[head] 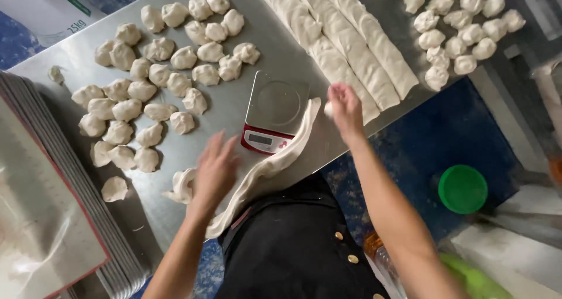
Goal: Weigh pieces of dough on a digital scale and organize them on a metal prep table.
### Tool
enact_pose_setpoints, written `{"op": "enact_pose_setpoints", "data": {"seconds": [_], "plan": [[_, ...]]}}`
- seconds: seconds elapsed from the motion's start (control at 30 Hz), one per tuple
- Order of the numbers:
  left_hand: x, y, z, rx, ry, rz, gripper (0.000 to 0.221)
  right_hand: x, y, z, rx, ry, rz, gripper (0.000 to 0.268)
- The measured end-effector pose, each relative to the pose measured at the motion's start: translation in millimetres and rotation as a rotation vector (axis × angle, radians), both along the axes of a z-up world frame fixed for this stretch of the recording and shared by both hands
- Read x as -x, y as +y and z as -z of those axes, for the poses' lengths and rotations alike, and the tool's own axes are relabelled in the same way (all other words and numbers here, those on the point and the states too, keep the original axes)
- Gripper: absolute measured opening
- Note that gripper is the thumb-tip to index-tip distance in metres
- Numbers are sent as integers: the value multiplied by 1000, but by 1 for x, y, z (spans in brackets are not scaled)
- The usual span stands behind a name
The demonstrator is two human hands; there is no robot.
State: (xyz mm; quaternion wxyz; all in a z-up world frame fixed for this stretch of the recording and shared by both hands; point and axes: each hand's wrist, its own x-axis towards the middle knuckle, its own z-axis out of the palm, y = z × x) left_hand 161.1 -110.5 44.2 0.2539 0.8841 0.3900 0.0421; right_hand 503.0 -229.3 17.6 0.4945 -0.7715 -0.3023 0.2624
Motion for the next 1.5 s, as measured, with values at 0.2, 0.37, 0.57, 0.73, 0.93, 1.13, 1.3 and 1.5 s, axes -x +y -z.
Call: {"op": "enact_pose_setpoints", "data": {"seconds": [0.2, 0.37, 0.57, 0.73, 0.93, 1.13, 1.3, 1.5], "plan": [[-95, 10, 40, -69, -14, 222, 69, -29, 14, 85, 84, -584, -210, 43], [-120, 10, 26, -30, 49, 187, 74, -24, -9, -3, 307, 177, -234, 31], [-100, -37, -2, 426, -392, 265, 56, 3, -24, -171, 125, 419, -299, 14], [-71, -31, -70, 1041, -184, 177, 37, 20, -42, -227, -311, 328, -596, 25], [11, 34, -91, 783, 336, 141, 67, 41, -47, -172, 123, 203, -538, 22], [-10, -33, -4, 415, -301, 458, 56, 147, -33, -71, -6, -103, -762, 23], [-30, -68, 18, 506, -233, 362, 28, 153, -29, -118, 36, 9, -485, 39], [-40, -84, -26, 225, -200, 366, 26, 157, -36, -78, 17, -112, -229, 29]]}}
